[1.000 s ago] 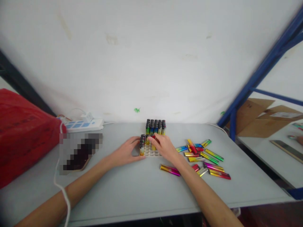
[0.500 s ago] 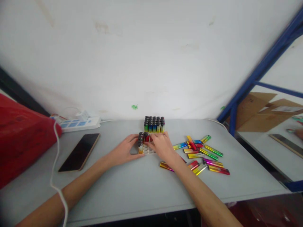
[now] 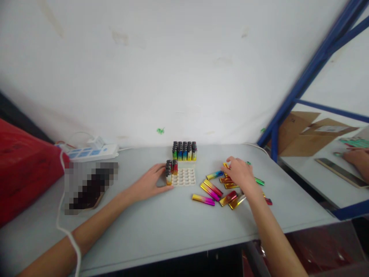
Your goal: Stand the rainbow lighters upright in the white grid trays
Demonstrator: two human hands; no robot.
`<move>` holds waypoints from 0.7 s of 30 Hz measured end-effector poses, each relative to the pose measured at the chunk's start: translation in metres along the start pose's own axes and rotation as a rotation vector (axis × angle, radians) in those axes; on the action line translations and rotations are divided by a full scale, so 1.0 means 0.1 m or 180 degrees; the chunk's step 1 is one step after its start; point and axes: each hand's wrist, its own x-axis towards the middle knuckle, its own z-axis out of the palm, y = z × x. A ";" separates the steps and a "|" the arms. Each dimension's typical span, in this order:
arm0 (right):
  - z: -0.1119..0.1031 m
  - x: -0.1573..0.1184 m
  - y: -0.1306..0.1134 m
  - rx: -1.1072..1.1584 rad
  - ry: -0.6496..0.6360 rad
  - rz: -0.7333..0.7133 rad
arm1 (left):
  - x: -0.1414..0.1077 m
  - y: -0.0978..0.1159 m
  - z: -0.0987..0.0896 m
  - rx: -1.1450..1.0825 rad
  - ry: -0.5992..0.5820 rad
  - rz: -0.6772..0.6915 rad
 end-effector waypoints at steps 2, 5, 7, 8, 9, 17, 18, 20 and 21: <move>-0.02 -0.08 0.11 -0.0191 -0.0221 0.0053 | 0.00 0.00 0.00 0.0039 -0.0005 0.0022; -0.02 -0.16 0.17 -0.0194 -0.0313 -0.0128 | 0.01 -0.01 0.01 0.0116 -0.0048 0.0045; -0.01 -0.15 0.19 -0.0016 -0.0193 -0.0301 | 0.01 -0.01 0.02 0.0139 -0.0060 0.0051; -0.01 -0.13 0.19 0.0154 -0.0107 -0.0395 | 0.01 -0.02 0.02 0.0141 -0.0056 0.0050; -0.01 -0.11 0.20 0.0406 -0.0018 -0.0485 | 0.02 -0.02 0.03 0.0139 -0.0053 0.0046; -0.16 0.06 -0.13 0.4120 -0.0466 -0.0421 | 0.02 0.01 0.00 0.0075 -0.0060 -0.0002; -0.18 0.09 -0.21 0.4434 -0.0477 -0.0358 | 0.02 0.01 0.00 0.0082 -0.0060 -0.0002; -0.21 0.17 -0.38 0.4823 -0.0423 -0.0304 | 0.02 0.01 0.00 0.0107 -0.0064 -0.0012; -0.22 0.21 -0.46 0.4920 -0.0392 -0.0343 | 0.02 0.01 -0.01 0.0112 -0.0056 -0.0018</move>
